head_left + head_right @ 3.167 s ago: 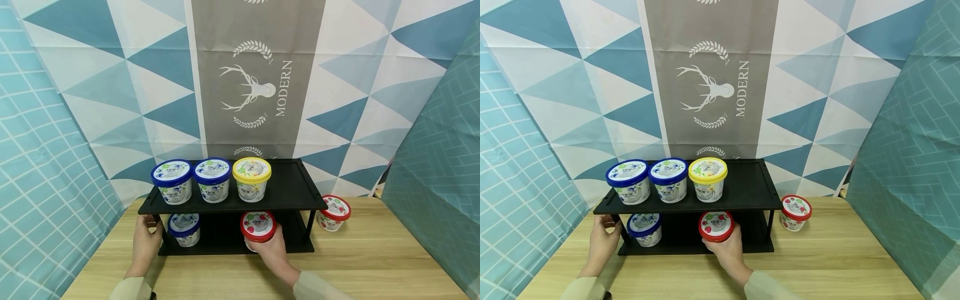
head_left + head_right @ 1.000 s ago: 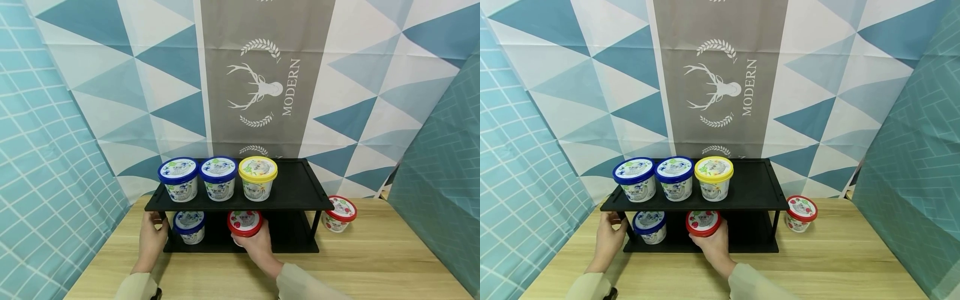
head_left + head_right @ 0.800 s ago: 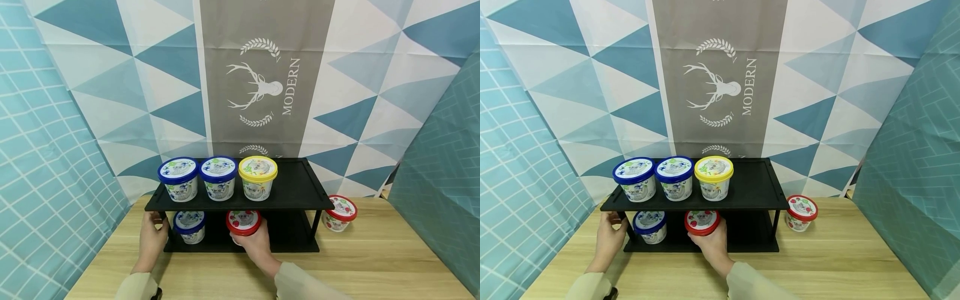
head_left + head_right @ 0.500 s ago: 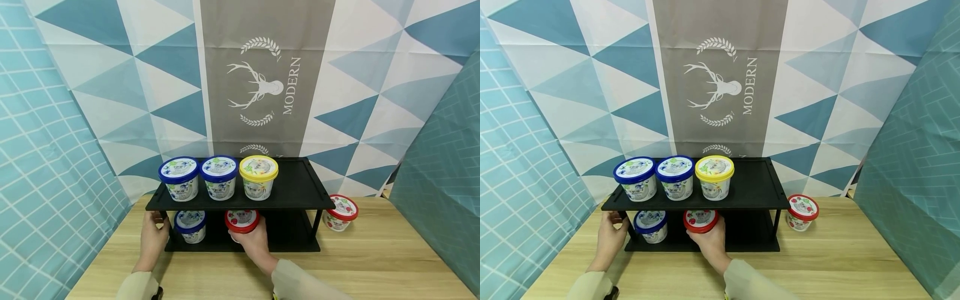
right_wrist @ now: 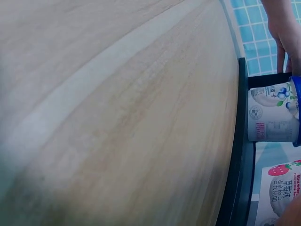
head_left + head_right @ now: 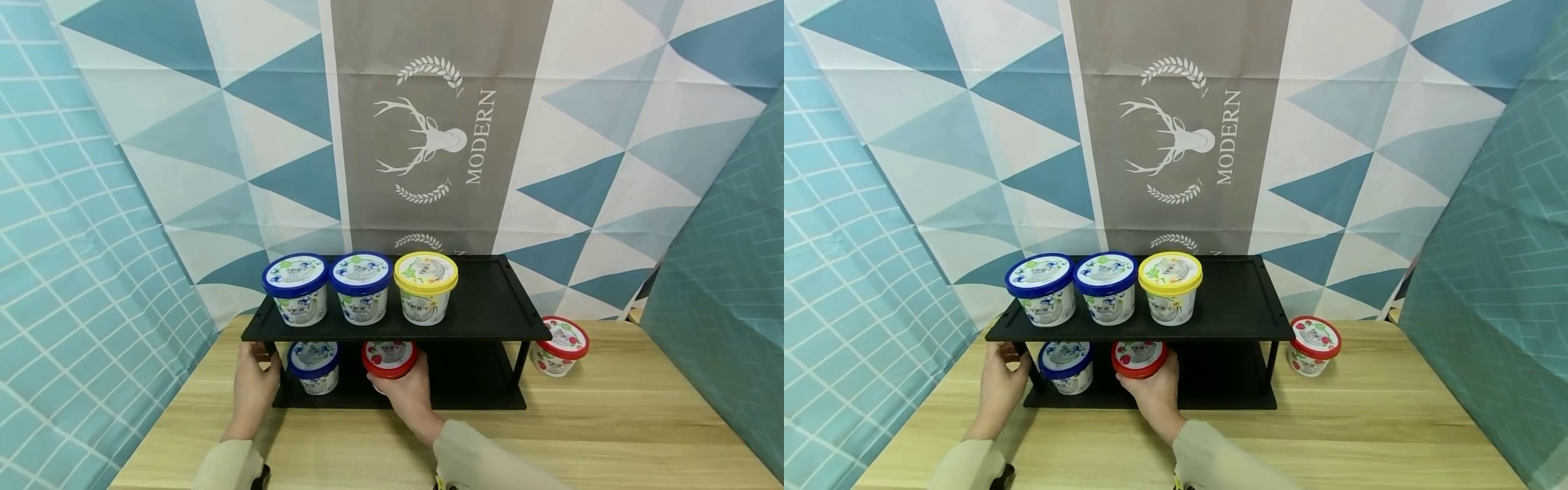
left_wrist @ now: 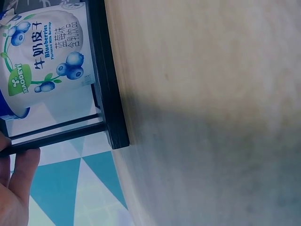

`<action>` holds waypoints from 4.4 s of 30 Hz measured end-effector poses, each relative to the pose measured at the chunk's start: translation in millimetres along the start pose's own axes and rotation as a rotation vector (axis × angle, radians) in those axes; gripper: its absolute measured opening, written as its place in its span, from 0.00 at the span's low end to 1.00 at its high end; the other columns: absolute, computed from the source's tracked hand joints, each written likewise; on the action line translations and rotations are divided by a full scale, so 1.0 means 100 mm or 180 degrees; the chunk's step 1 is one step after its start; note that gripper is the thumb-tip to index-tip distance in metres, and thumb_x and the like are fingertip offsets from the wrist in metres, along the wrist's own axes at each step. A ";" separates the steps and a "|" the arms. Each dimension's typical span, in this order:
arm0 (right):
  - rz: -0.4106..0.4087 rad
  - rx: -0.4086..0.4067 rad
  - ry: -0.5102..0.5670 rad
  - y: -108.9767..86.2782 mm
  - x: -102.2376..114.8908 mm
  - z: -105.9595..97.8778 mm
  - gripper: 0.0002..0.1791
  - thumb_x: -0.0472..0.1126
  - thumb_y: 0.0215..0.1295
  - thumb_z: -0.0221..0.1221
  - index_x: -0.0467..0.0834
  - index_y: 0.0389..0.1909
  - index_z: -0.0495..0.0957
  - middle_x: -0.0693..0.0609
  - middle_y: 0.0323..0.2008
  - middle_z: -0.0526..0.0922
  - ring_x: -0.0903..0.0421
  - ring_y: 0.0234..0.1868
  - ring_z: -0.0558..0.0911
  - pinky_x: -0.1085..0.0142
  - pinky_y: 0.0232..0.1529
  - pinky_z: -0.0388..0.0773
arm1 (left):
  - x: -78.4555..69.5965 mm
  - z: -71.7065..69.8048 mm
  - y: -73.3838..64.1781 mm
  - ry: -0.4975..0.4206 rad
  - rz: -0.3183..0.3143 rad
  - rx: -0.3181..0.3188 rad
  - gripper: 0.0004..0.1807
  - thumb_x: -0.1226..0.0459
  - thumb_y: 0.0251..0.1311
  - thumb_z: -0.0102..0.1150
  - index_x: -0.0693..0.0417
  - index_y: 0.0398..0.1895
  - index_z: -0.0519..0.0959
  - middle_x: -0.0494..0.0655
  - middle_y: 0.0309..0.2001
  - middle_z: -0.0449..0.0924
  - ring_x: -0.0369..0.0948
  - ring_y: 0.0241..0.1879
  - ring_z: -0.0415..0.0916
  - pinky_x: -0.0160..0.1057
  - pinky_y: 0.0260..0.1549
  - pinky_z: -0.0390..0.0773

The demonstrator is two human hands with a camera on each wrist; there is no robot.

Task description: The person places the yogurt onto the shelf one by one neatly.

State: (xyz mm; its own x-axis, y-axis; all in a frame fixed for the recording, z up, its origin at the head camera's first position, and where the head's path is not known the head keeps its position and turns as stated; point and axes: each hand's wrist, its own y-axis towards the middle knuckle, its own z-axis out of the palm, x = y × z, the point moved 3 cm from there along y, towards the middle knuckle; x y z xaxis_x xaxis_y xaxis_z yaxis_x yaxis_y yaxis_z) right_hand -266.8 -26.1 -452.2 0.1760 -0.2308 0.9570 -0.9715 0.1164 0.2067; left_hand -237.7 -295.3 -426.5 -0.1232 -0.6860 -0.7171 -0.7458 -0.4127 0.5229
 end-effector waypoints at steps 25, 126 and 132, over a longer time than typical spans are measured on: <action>0.0057 -0.0012 -0.0002 0.01 -0.05 0.17 0.50 0.47 0.37 0.76 0.43 0.61 0.59 0.46 0.55 0.71 0.49 0.56 0.73 0.53 0.58 0.74 | 0.03 0.00 0.00 0.0115 0.0008 -0.0008 0.18 0.75 0.57 0.53 0.65 0.51 0.64 0.62 0.44 0.68 0.55 0.39 0.76 0.39 0.28 0.79; -0.0021 0.0448 -0.0913 0.22 -0.07 -0.67 0.21 0.47 0.56 0.64 0.40 0.47 0.73 0.47 0.37 0.79 0.52 0.41 0.79 0.62 0.38 0.77 | 0.01 -0.02 0.02 0.0104 0.0191 -0.0165 0.20 0.77 0.55 0.53 0.61 0.51 0.65 0.60 0.42 0.69 0.53 0.36 0.75 0.29 0.25 0.73; 0.0053 0.0369 -0.0952 0.24 -0.08 -0.92 0.22 0.48 0.57 0.63 0.43 0.50 0.72 0.49 0.37 0.79 0.54 0.40 0.79 0.63 0.38 0.77 | 0.03 -0.03 0.03 0.0104 0.0076 -0.0124 0.20 0.75 0.56 0.53 0.61 0.52 0.65 0.60 0.43 0.69 0.51 0.37 0.74 0.28 0.27 0.71</action>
State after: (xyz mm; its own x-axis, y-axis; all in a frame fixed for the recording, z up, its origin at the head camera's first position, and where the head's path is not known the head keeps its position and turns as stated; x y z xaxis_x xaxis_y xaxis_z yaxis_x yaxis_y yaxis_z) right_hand -276.9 67.5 -436.6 0.1222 -0.5054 0.8542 -0.9885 0.0156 0.1506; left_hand -238.3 -300.0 -425.9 -0.1188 -0.7148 -0.6892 -0.7169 -0.4185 0.5576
